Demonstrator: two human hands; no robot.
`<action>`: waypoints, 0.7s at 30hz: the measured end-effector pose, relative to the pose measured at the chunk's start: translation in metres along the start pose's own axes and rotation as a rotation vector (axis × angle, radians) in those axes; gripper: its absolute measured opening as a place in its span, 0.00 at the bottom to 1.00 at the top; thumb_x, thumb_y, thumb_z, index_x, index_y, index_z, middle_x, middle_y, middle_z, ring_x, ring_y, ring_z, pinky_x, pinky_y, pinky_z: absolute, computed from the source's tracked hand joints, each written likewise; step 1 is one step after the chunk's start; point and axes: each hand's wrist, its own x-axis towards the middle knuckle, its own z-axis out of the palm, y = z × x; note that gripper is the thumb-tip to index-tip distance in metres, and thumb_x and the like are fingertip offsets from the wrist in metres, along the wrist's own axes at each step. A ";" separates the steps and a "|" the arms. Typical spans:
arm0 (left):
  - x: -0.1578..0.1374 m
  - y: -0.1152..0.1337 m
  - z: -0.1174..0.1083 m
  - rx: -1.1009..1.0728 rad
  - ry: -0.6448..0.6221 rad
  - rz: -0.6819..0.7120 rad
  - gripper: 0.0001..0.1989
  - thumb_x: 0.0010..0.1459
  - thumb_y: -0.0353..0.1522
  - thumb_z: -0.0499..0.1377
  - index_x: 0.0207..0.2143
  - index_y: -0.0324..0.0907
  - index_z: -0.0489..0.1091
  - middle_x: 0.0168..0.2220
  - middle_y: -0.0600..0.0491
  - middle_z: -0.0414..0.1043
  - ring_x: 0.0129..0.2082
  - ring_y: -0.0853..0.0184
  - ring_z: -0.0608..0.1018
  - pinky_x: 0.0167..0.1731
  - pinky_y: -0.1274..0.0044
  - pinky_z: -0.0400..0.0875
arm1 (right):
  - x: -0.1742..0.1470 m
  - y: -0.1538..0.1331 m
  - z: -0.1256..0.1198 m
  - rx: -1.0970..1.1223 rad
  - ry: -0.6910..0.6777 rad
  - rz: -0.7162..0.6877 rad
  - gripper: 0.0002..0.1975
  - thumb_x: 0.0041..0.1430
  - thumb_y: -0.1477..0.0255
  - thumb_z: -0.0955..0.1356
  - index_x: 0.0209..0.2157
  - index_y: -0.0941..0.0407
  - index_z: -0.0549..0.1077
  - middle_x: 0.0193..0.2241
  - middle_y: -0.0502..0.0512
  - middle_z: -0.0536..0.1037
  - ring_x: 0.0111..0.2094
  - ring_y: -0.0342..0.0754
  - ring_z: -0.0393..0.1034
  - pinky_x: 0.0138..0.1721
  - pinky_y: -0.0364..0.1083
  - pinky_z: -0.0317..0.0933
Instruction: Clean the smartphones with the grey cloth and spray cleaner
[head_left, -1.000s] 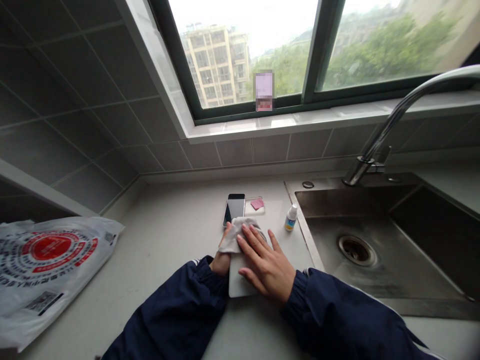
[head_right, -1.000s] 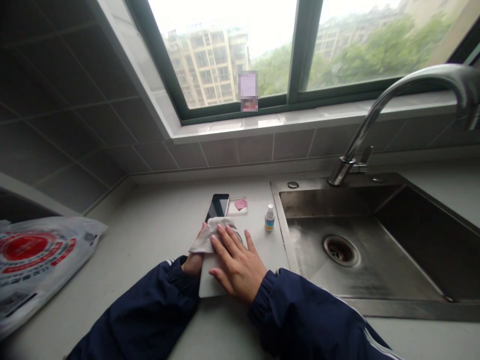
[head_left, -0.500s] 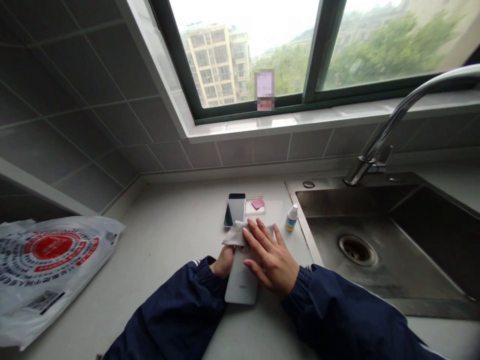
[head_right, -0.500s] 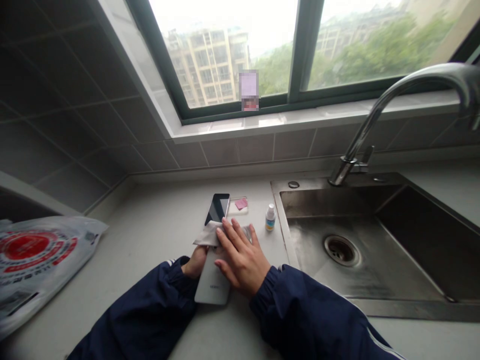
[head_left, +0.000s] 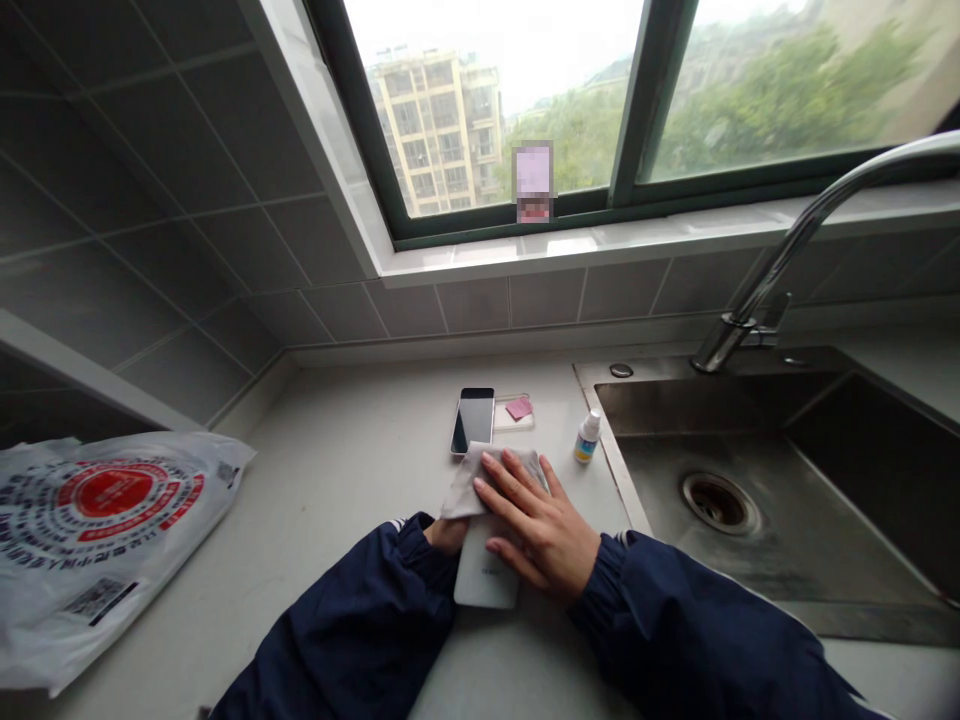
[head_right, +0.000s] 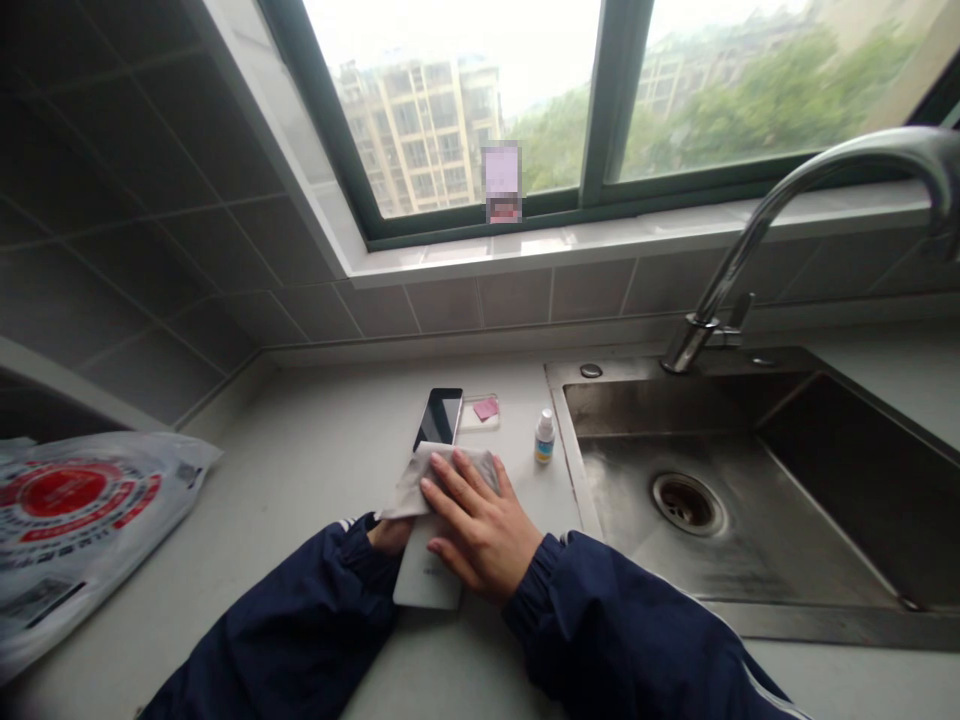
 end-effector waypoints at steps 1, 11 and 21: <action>-0.001 0.001 0.002 0.003 0.024 -0.032 0.23 0.67 0.36 0.44 0.57 0.44 0.70 0.57 0.43 0.71 0.67 0.56 0.61 0.62 0.65 0.57 | 0.000 0.000 0.000 0.004 -0.014 -0.002 0.30 0.69 0.64 0.61 0.69 0.57 0.53 0.71 0.61 0.46 0.72 0.61 0.35 0.66 0.70 0.36; 0.002 0.002 0.023 0.005 0.029 -0.209 0.19 0.65 0.44 0.53 0.51 0.45 0.74 0.54 0.46 0.73 0.58 0.52 0.71 0.60 0.63 0.62 | -0.003 -0.008 0.000 0.045 -0.083 -0.051 0.31 0.68 0.62 0.63 0.69 0.53 0.54 0.71 0.58 0.46 0.72 0.58 0.35 0.67 0.68 0.30; 0.001 0.006 0.032 -0.040 -0.052 -0.259 0.35 0.60 0.52 0.43 0.61 0.45 0.68 0.56 0.47 0.73 0.65 0.49 0.63 0.65 0.65 0.51 | -0.004 -0.009 0.001 0.102 -0.105 -0.035 0.30 0.67 0.61 0.64 0.68 0.50 0.56 0.71 0.55 0.47 0.72 0.61 0.34 0.67 0.70 0.32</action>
